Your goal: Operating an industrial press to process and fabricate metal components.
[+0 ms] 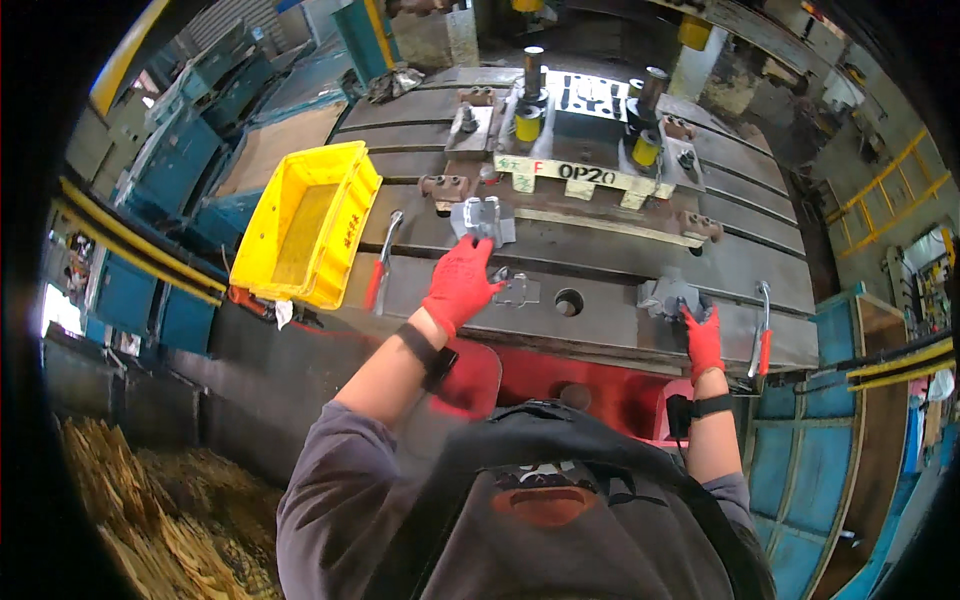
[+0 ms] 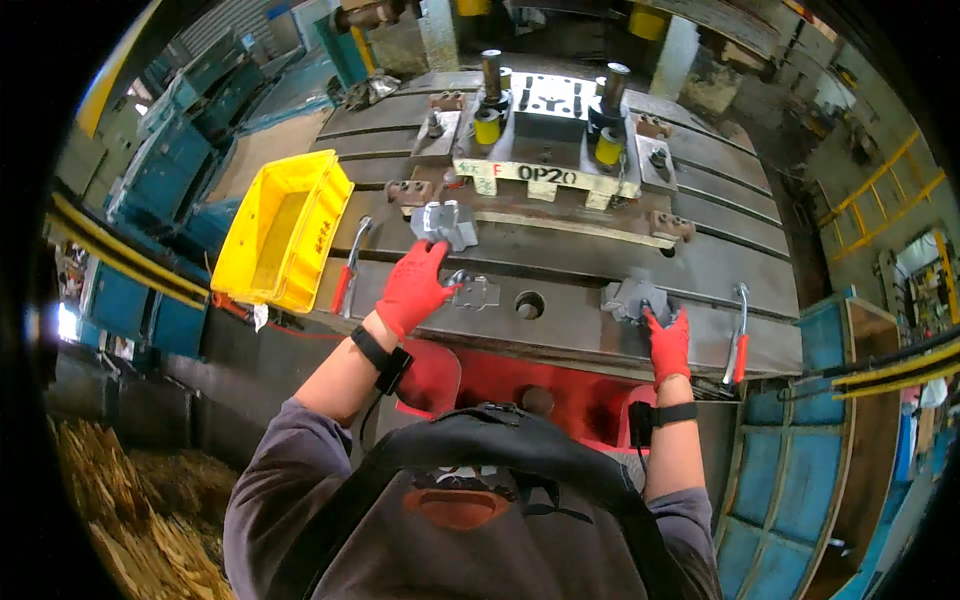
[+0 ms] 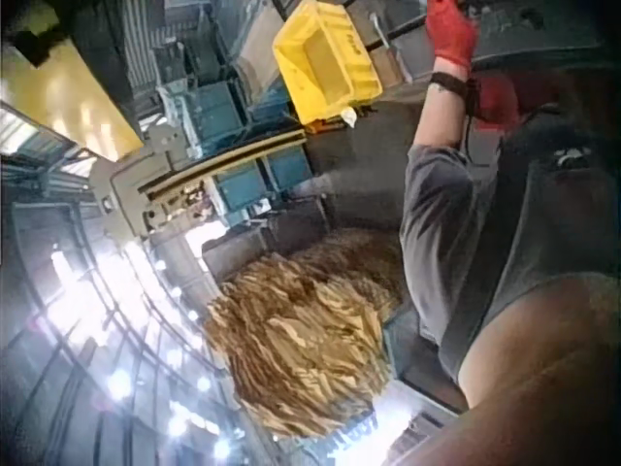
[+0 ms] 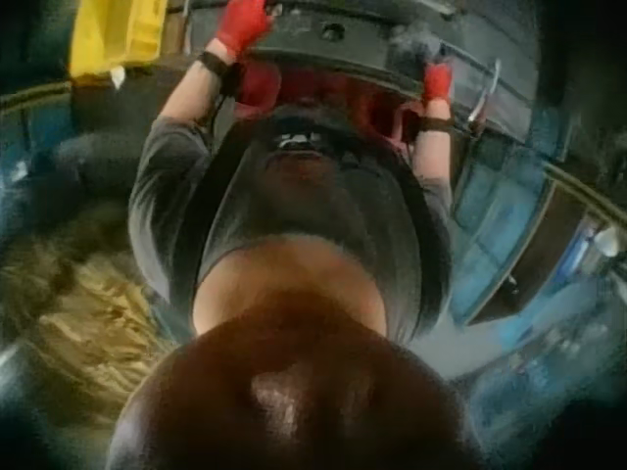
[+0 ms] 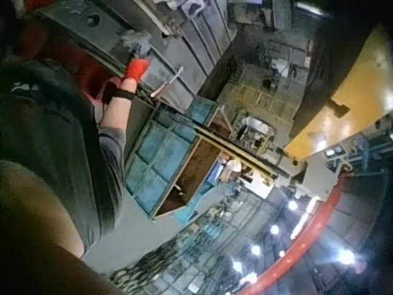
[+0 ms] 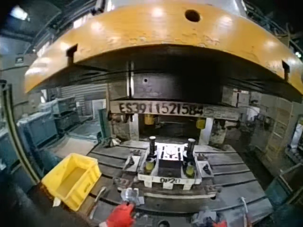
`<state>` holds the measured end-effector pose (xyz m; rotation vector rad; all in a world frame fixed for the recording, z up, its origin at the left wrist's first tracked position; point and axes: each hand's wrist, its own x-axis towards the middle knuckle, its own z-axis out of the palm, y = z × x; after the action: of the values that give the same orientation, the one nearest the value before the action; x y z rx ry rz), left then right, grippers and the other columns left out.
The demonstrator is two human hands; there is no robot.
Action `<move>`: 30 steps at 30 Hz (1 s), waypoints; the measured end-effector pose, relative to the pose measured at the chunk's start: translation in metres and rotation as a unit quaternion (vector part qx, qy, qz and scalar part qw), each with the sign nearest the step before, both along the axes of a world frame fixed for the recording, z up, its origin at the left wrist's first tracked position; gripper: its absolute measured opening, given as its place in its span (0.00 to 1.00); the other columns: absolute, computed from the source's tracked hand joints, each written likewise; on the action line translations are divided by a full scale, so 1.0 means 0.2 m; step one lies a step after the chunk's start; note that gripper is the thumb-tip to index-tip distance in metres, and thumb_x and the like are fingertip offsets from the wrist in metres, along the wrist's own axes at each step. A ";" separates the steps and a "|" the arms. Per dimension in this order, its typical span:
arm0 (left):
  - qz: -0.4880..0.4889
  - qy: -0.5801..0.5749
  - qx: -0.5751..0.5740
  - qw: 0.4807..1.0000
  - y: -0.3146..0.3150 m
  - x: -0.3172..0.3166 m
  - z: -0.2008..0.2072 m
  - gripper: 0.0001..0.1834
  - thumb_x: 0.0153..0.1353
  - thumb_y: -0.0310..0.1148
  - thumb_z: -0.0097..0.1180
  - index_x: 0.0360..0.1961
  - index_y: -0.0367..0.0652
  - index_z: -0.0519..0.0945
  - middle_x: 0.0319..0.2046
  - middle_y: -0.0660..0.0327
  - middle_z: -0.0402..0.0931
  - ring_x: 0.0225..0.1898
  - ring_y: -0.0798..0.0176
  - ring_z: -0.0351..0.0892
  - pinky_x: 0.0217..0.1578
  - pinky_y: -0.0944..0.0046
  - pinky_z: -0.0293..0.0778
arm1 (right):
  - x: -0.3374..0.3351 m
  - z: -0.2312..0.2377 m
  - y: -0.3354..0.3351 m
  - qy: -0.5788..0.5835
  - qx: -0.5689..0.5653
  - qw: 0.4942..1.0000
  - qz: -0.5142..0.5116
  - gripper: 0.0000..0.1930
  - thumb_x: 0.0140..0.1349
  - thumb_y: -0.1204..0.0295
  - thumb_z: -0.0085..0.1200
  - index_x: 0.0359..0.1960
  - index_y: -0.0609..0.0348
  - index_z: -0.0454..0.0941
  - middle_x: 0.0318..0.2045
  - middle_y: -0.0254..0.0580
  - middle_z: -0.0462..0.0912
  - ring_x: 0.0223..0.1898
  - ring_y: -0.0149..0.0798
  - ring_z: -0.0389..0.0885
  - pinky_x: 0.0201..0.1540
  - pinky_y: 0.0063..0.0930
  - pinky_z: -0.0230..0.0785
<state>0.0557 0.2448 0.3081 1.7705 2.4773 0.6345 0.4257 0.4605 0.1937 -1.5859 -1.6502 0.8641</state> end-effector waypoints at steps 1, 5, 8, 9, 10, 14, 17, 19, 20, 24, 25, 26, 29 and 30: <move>-0.017 -0.005 0.030 0.999 0.01 0.02 0.04 0.32 0.43 0.39 0.66 0.51 0.41 0.69 0.47 0.47 0.69 0.48 0.45 0.70 0.47 0.54 0.68 | 0.01 0.00 0.01 -0.006 0.027 0.999 -0.017 0.36 0.48 0.61 0.65 0.57 0.63 0.63 0.54 0.54 0.68 0.55 0.48 0.67 0.57 0.36 0.59; -0.085 0.051 0.136 0.986 0.03 0.12 0.18 0.31 0.44 0.40 0.65 0.50 0.41 0.70 0.49 0.48 0.69 0.49 0.45 0.69 0.50 0.53 0.65 | -0.02 0.11 -0.03 0.109 0.148 0.983 -0.010 0.33 0.52 0.68 0.62 0.59 0.64 0.61 0.56 0.50 0.67 0.56 0.43 0.66 0.58 0.33 0.57; -0.130 0.053 0.090 0.986 0.07 0.21 0.28 0.31 0.44 0.41 0.65 0.49 0.41 0.70 0.49 0.48 0.69 0.49 0.46 0.69 0.50 0.53 0.64 | -0.12 0.29 -0.15 0.242 0.124 0.961 0.051 0.30 0.54 0.73 0.59 0.59 0.63 0.61 0.56 0.47 0.67 0.55 0.39 0.67 0.58 0.31 0.58; -0.153 0.078 0.101 0.980 0.09 0.24 0.31 0.31 0.43 0.42 0.65 0.47 0.41 0.70 0.46 0.50 0.70 0.47 0.48 0.70 0.46 0.54 0.65 | -0.14 0.33 -0.19 0.338 0.073 0.934 0.085 0.28 0.56 0.78 0.56 0.59 0.62 0.61 0.55 0.45 0.68 0.55 0.37 0.67 0.58 0.30 0.58; -0.163 0.096 0.079 0.979 0.11 0.27 0.31 0.31 0.42 0.42 0.65 0.47 0.42 0.70 0.45 0.51 0.70 0.46 0.49 0.70 0.45 0.54 0.66 | -0.17 0.40 -0.24 0.328 0.083 0.935 0.106 0.28 0.56 0.78 0.55 0.59 0.62 0.61 0.55 0.45 0.69 0.55 0.37 0.67 0.58 0.30 0.58; -0.220 0.159 -0.009 0.962 0.18 0.35 0.29 0.29 0.41 0.44 0.66 0.43 0.42 0.73 0.36 0.56 0.72 0.40 0.53 0.73 0.39 0.56 0.68 | -0.33 0.69 -0.48 0.303 0.103 0.923 0.212 0.26 0.56 0.83 0.51 0.58 0.62 0.61 0.54 0.44 0.69 0.57 0.38 0.67 0.59 0.29 0.58; -0.290 0.130 -0.079 0.945 0.25 0.40 0.27 0.26 0.43 0.46 0.63 0.41 0.42 0.75 0.35 0.54 0.73 0.39 0.51 0.75 0.39 0.56 0.70 | -0.41 0.81 -0.59 0.331 0.127 0.898 0.261 0.27 0.53 0.83 0.52 0.57 0.63 0.63 0.54 0.45 0.69 0.56 0.38 0.67 0.58 0.29 0.59; -0.306 0.099 -0.110 0.941 0.30 0.42 0.27 0.26 0.43 0.47 0.62 0.42 0.42 0.75 0.36 0.53 0.74 0.40 0.50 0.75 0.40 0.55 0.71 | -0.42 0.86 -0.62 0.296 0.148 0.901 0.279 0.26 0.52 0.83 0.53 0.56 0.64 0.64 0.54 0.45 0.69 0.56 0.38 0.67 0.58 0.29 0.60; -0.313 0.084 -0.125 0.938 0.31 0.43 0.27 0.26 0.43 0.47 0.62 0.42 0.42 0.75 0.36 0.53 0.74 0.41 0.50 0.75 0.40 0.54 0.71 | -0.43 0.89 -0.63 0.278 0.158 0.902 0.289 0.26 0.51 0.83 0.53 0.55 0.64 0.65 0.54 0.45 0.70 0.56 0.38 0.67 0.57 0.29 0.60; -0.311 0.073 -0.293 0.901 0.39 0.53 0.33 0.23 0.43 0.46 0.62 0.37 0.43 0.79 0.36 0.55 0.77 0.41 0.51 0.76 0.39 0.55 0.73 | -0.46 0.97 -0.70 0.222 0.179 0.916 0.284 0.25 0.48 0.81 0.55 0.52 0.61 0.69 0.52 0.46 0.71 0.55 0.40 0.69 0.57 0.30 0.60; -0.316 0.077 -0.327 0.887 0.39 0.55 0.35 0.21 0.43 0.46 0.62 0.36 0.43 0.79 0.36 0.56 0.77 0.41 0.52 0.77 0.39 0.55 0.74 | -0.46 0.98 -0.70 0.162 0.242 0.907 0.305 0.25 0.47 0.81 0.57 0.51 0.58 0.71 0.51 0.47 0.71 0.53 0.45 0.69 0.57 0.33 0.60; -0.321 0.080 -0.361 0.872 0.39 0.57 0.36 0.20 0.43 0.45 0.62 0.34 0.43 0.80 0.36 0.56 0.78 0.41 0.52 0.77 0.38 0.55 0.74 | -0.47 1.01 -0.72 0.138 0.257 0.907 0.305 0.25 0.47 0.80 0.57 0.51 0.58 0.71 0.51 0.47 0.71 0.53 0.46 0.69 0.57 0.34 0.60; -0.395 0.054 -0.219 0.891 0.46 0.50 0.09 0.16 0.42 0.40 0.61 0.33 0.46 0.83 0.31 0.57 0.80 0.35 0.53 0.79 0.38 0.56 0.73 | -0.51 1.10 -0.82 0.018 0.324 0.891 0.316 0.27 0.44 0.73 0.62 0.50 0.56 0.72 0.51 0.47 0.70 0.53 0.50 0.67 0.56 0.40 0.59; -0.409 0.044 -0.200 0.889 0.45 0.50 0.09 0.14 0.43 0.38 0.62 0.32 0.46 0.83 0.31 0.58 0.80 0.35 0.54 0.79 0.39 0.57 0.73 | -0.53 1.14 -0.84 -0.010 0.349 0.872 0.343 0.27 0.44 0.70 0.62 0.50 0.55 0.72 0.52 0.47 0.69 0.53 0.51 0.66 0.57 0.41 0.58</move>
<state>0.1564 0.3356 0.3255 2.3728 1.4642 -0.0259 0.3200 0.2928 0.4207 -0.5054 -2.2407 0.4544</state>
